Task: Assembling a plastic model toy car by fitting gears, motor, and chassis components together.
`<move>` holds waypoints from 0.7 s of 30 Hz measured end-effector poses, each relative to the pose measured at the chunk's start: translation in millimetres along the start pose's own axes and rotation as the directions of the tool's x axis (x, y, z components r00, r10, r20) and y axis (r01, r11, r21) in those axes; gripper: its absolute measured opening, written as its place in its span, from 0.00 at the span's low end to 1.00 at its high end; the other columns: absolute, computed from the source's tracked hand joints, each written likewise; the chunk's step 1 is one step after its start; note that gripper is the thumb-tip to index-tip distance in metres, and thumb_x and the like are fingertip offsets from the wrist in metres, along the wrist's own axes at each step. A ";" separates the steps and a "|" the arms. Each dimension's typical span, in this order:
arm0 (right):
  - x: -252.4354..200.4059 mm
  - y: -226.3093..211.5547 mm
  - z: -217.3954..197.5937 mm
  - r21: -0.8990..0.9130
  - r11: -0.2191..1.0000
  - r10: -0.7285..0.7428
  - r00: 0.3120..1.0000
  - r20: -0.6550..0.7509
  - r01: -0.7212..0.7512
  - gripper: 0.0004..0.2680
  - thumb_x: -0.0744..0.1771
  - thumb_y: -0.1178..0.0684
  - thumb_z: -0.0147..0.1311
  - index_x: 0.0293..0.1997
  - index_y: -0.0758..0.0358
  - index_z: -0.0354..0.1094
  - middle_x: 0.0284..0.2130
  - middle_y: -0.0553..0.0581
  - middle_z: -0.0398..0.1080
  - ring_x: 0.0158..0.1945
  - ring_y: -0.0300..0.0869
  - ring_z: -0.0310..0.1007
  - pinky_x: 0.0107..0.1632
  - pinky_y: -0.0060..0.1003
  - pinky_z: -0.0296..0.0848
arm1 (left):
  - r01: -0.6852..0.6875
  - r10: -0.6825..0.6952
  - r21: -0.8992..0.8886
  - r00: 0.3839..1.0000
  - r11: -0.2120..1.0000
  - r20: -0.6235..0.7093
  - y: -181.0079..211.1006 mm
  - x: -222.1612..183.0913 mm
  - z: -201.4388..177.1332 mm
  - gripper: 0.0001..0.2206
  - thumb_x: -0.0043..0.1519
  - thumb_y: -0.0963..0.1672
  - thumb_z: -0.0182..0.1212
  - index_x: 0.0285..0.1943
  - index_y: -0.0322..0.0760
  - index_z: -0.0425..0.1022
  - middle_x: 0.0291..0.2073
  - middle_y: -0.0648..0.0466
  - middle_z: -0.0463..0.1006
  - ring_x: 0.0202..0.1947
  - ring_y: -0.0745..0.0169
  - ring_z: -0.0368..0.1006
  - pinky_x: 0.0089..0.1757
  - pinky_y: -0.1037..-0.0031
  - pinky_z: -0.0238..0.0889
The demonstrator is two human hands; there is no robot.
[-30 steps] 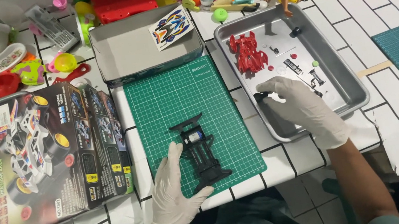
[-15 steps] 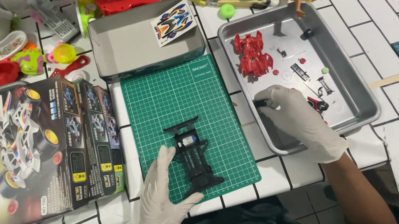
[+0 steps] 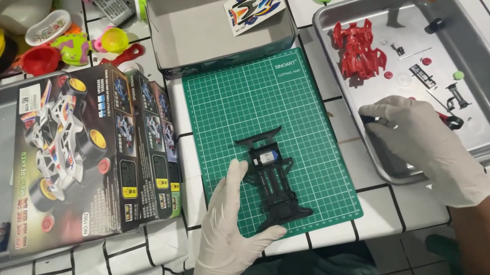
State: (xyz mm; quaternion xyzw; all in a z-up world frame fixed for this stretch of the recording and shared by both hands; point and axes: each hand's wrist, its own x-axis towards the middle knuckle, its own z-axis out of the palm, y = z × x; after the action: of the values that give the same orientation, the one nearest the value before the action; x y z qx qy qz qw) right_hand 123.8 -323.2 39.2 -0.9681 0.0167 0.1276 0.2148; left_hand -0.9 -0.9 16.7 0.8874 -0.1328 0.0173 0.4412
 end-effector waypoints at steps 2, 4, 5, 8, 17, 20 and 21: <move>0.4 -6.6 -2.2 -0.040 0.995 0.088 0.995 0.046 -0.087 0.13 0.69 0.54 0.53 0.60 0.52 0.74 0.53 0.54 0.75 0.47 0.48 0.77 0.53 0.42 0.73 | 0.075 -0.072 -0.093 0.997 0.993 0.040 3.8 -1.9 -2.7 0.57 0.51 0.52 0.78 0.81 0.42 0.33 0.75 0.44 0.61 0.75 0.43 0.56 0.65 0.49 0.53; 2.6 -6.1 -1.6 0.018 0.997 0.076 0.996 0.054 -0.077 0.10 0.69 0.55 0.53 0.56 0.54 0.75 0.42 0.55 0.73 0.38 0.46 0.75 0.45 0.39 0.74 | -0.060 0.053 -0.099 0.995 0.993 -0.081 2.1 -5.8 -1.3 0.51 0.56 0.57 0.68 0.81 0.37 0.37 0.74 0.40 0.62 0.74 0.43 0.59 0.67 0.52 0.56; 2.9 -3.0 2.4 0.014 0.996 0.084 0.995 0.047 -0.085 0.10 0.69 0.55 0.53 0.56 0.54 0.75 0.42 0.55 0.73 0.38 0.46 0.75 0.45 0.39 0.74 | -0.068 0.060 -0.106 0.995 0.992 -0.079 3.4 -8.0 -1.8 0.51 0.56 0.57 0.68 0.81 0.37 0.37 0.74 0.40 0.62 0.74 0.43 0.59 0.67 0.52 0.56; 3.7 8.1 7.8 0.097 0.995 0.034 0.999 -0.021 -0.032 0.11 0.68 0.58 0.49 0.57 0.65 0.70 0.52 0.64 0.75 0.54 0.55 0.76 0.57 0.45 0.73 | -0.092 0.065 -0.167 0.985 0.982 -0.163 9.9 -13.2 -2.8 0.48 0.56 0.55 0.70 0.81 0.41 0.41 0.74 0.43 0.64 0.74 0.46 0.61 0.65 0.56 0.62; -88.0 -10.6 47.8 0.175 0.704 -0.433 0.612 -0.662 0.688 0.10 0.70 0.66 0.54 0.57 0.63 0.67 0.45 0.57 0.74 0.46 0.40 0.78 0.51 0.26 0.81 | -0.334 0.205 -0.199 0.852 0.921 -0.482 55.0 -11.3 19.7 0.20 0.62 0.48 0.66 0.55 0.27 0.74 0.44 0.45 0.84 0.45 0.54 0.84 0.48 0.69 0.82; -105.5 -50.6 89.2 0.341 0.520 -0.461 0.593 -0.661 0.783 0.11 0.71 0.46 0.52 0.57 0.55 0.69 0.39 0.52 0.72 0.40 0.38 0.75 0.41 0.29 0.76 | -0.256 0.098 -0.348 0.906 0.902 -0.411 62.9 -8.0 32.3 0.21 0.63 0.50 0.65 0.58 0.30 0.76 0.42 0.48 0.85 0.41 0.59 0.84 0.45 0.72 0.82; -106.8 -63.6 97.0 0.325 0.462 -0.456 0.536 -0.711 0.825 0.12 0.71 0.47 0.52 0.57 0.60 0.68 0.36 0.51 0.73 0.32 0.38 0.65 0.35 0.31 0.66 | -0.228 0.036 -0.474 0.924 0.850 -0.380 62.0 -8.8 35.6 0.18 0.63 0.47 0.66 0.57 0.31 0.77 0.45 0.47 0.84 0.44 0.58 0.84 0.47 0.73 0.81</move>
State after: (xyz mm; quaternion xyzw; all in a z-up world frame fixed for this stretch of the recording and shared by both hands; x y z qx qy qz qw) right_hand 2.8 -227.1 7.6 -0.7534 -0.2674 -0.2537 0.5445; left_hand -28.0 -62.7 41.9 0.7091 -0.1118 0.1730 0.6744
